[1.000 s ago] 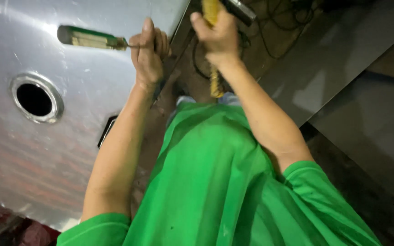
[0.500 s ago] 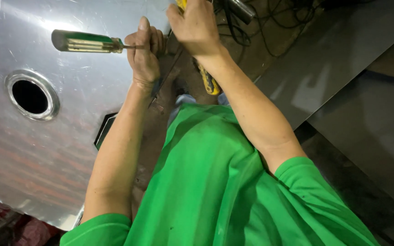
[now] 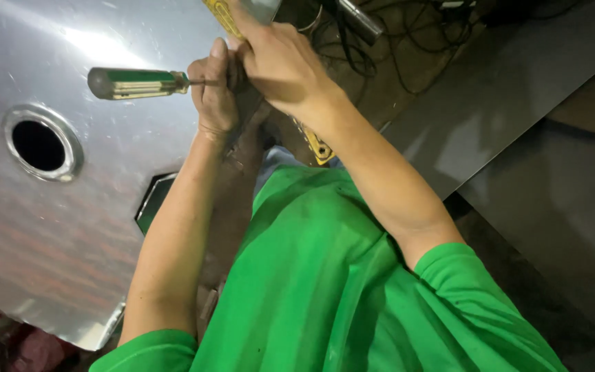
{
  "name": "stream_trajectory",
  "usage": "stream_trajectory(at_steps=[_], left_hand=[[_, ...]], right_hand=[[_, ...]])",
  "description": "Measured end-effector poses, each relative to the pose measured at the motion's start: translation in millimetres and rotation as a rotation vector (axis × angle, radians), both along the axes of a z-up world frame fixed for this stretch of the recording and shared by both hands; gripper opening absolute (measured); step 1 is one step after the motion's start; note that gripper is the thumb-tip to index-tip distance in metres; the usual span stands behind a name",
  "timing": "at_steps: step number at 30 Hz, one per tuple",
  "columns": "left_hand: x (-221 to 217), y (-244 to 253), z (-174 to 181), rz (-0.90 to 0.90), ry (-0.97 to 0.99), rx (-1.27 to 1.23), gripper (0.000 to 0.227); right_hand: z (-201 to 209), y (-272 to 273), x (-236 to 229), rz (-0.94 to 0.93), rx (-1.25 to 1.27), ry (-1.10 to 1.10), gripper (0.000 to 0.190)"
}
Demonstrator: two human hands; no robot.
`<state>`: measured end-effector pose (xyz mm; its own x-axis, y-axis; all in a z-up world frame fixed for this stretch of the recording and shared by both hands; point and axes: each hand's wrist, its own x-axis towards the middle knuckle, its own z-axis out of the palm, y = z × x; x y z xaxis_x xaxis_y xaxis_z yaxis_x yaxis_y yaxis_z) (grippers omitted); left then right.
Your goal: The person works on a large sheet-metal panel resting on their lap, holding it steady while tapping and aligning it with a hammer and screwdriver. They then fit welding pliers and perform arc welding on the panel, with visible sparks and welding flash.
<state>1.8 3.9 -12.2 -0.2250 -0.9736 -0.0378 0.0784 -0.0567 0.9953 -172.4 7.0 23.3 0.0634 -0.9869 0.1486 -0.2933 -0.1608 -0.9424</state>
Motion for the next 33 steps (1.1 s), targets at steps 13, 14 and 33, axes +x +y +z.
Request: stream_trajectory(at_steps=[13, 14, 33], left_hand=[[-7, 5, 10, -0.015, 0.057, 0.044, 0.062], [-8, 2, 8, -0.004, 0.055, 0.05, 0.06], [13, 4, -62, -0.033, -0.171, -0.215, 0.032]], right_hand=[[-146, -11, -158, -0.327, 0.13, -0.028, 0.022], [-159, -19, -170, -0.331, 0.11, -0.072, 0.021], [-121, 65, -121, -0.287, 0.059, -0.811, 0.031]])
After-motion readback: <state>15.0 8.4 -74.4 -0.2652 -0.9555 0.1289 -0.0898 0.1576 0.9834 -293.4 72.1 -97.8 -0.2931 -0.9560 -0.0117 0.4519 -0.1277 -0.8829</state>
